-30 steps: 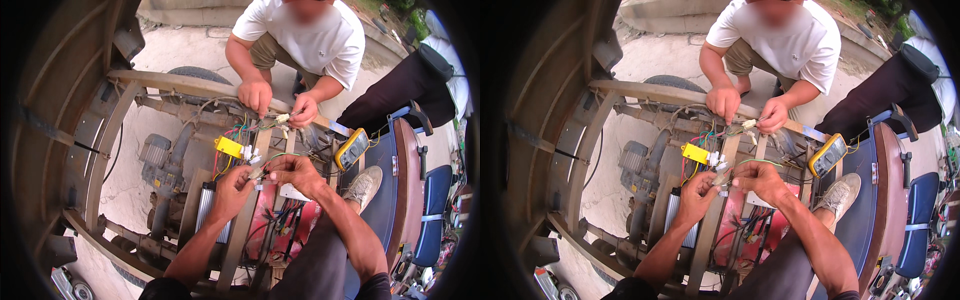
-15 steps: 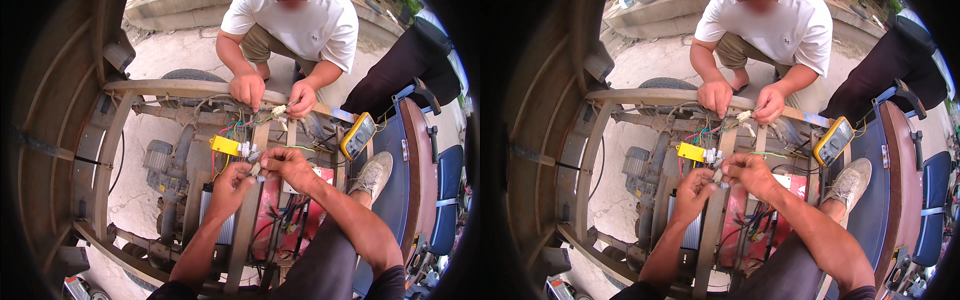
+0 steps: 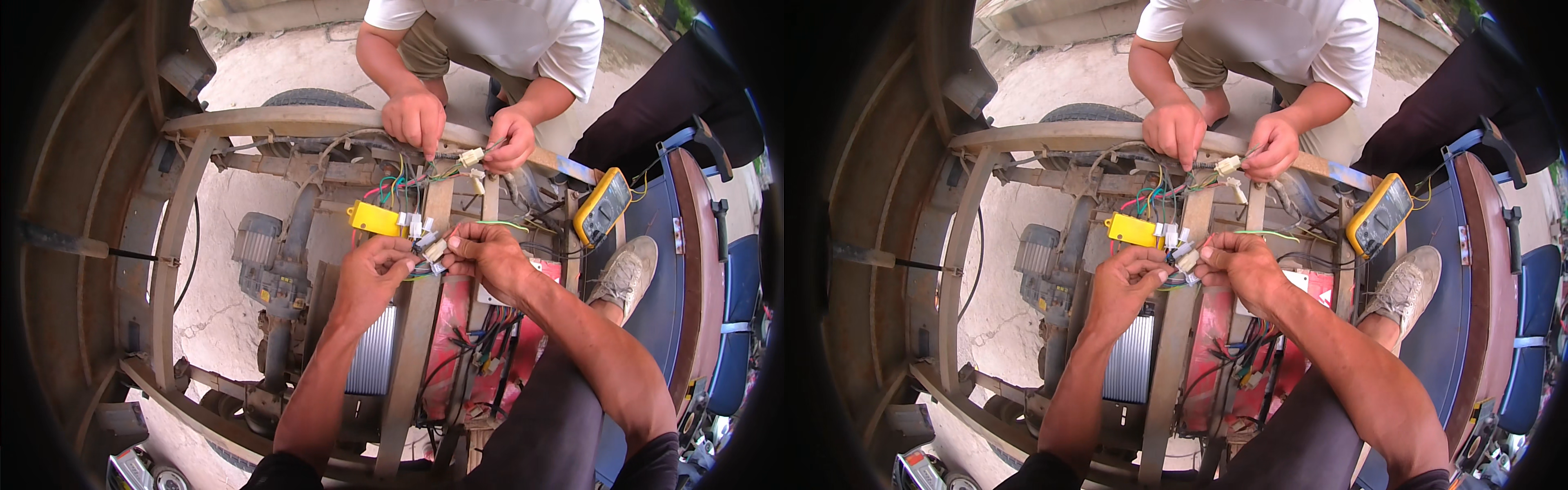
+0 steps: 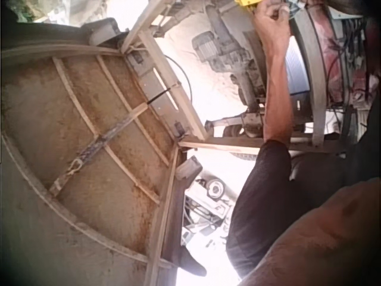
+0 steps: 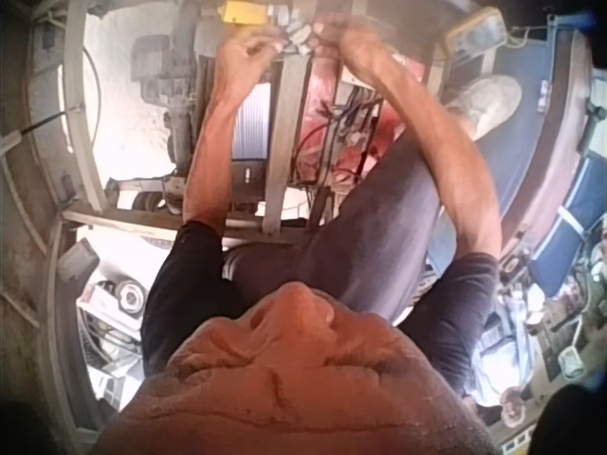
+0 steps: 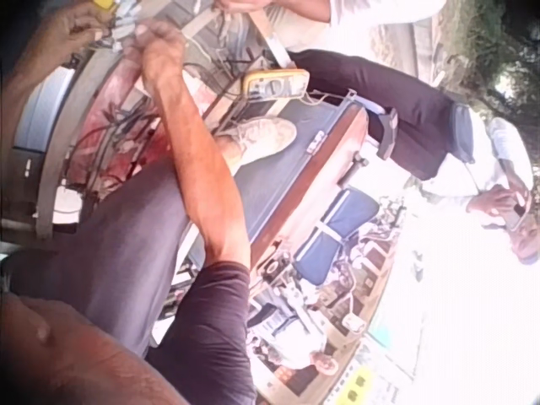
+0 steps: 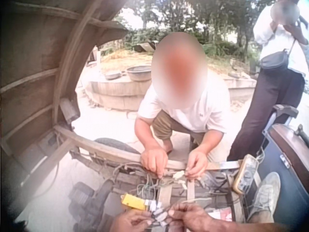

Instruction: The person sorts through a box of electrical components and then works with another person to connect and organize wires and electrical connectors within the internal frame of an electric vehicle.

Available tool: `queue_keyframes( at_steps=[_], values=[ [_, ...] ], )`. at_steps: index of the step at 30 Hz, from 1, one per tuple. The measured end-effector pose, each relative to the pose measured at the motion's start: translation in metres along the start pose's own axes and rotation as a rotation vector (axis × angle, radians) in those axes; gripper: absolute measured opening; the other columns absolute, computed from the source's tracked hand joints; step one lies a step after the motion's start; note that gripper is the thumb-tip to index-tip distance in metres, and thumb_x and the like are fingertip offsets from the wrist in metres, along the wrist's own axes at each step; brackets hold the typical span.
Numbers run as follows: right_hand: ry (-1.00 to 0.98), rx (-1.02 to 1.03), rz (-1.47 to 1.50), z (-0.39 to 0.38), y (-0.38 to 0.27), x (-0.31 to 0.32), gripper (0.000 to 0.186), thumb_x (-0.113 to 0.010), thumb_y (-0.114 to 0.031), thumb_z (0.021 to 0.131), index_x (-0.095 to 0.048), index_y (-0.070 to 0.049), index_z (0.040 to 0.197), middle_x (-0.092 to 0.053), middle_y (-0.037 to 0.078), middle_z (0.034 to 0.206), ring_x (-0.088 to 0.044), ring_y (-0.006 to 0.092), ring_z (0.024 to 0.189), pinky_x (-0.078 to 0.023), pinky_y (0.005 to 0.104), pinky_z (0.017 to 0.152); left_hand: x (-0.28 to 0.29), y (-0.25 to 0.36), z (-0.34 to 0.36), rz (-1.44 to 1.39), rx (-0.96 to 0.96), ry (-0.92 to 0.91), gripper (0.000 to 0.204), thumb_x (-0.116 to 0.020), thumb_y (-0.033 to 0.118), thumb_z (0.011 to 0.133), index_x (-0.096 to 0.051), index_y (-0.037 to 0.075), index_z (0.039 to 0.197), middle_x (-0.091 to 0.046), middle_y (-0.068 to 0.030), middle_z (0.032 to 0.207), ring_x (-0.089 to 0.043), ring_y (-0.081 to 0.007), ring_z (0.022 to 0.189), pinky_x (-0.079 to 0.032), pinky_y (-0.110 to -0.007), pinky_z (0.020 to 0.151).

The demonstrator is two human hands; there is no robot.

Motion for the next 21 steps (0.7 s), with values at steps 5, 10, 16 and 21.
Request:
queue_keyframes(
  at_steps=[5, 10, 16, 21],
  values=[
    [-0.002, 0.015, 0.002, -0.001, -0.002, -0.002, 0.011, -0.067, -0.012, 0.102, -0.07, -0.001, 0.104, -0.072, 0.006, 0.091, -0.069, 0.0137, 0.081, -0.059, 0.0247, 0.071, 0.0, -0.005, 0.0, -0.031, 0.0, -0.025, 0.021, -0.07, -0.001, 0.095, -0.069, -0.001, 0.116, -0.076, -0.0061, 0.095, -0.067, -0.0073, 0.086, -0.05, -0.021, 0.072],
    [-0.038, 0.03, -0.046, -0.003, -0.009, -0.006, 0.014, -0.07, -0.015, 0.101, -0.071, -0.001, 0.104, -0.072, 0.005, 0.092, -0.069, 0.0118, 0.08, -0.058, 0.0236, 0.071, 0.007, 0.025, 0.002, 0.1, -0.214, 0.157, 0.013, -0.074, 0.003, 0.094, -0.073, -0.003, 0.105, -0.07, -0.0027, 0.096, -0.062, -0.0074, 0.081, -0.048, -0.023, 0.071],
    [-0.067, 0.059, -0.079, -0.004, -0.012, -0.006, 0.014, -0.07, -0.015, 0.101, -0.072, -0.001, 0.103, -0.072, 0.004, 0.089, -0.068, 0.0108, 0.078, -0.057, 0.0233, 0.071, -0.02, 0.043, 0.031, 0.191, -0.233, -0.032, 0.014, -0.076, 0.01, 0.091, -0.075, 0.0, 0.1, -0.065, -0.0053, 0.09, -0.059, -0.0121, 0.076, -0.048, -0.029, 0.069],
    [-0.066, 0.05, -0.17, -0.009, -0.018, -0.012, 0.014, -0.071, -0.017, 0.101, -0.07, -0.003, 0.101, -0.07, 0.003, 0.088, -0.068, 0.0104, 0.077, -0.056, 0.0249, 0.073, -0.026, 0.046, 0.03, 0.361, -0.254, -0.075, 0.014, -0.076, 0.011, 0.092, -0.075, 0.0, 0.1, -0.066, -0.0056, 0.089, -0.059, -0.0125, 0.074, -0.049, -0.03, 0.069]
  ],
)
Point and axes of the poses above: each hand's wrist, its own z-axis towards the middle knuckle, its own x-axis out of the back of the hand, y = z × x, the point moved 6 cm from there along z, towards the middle knuckle
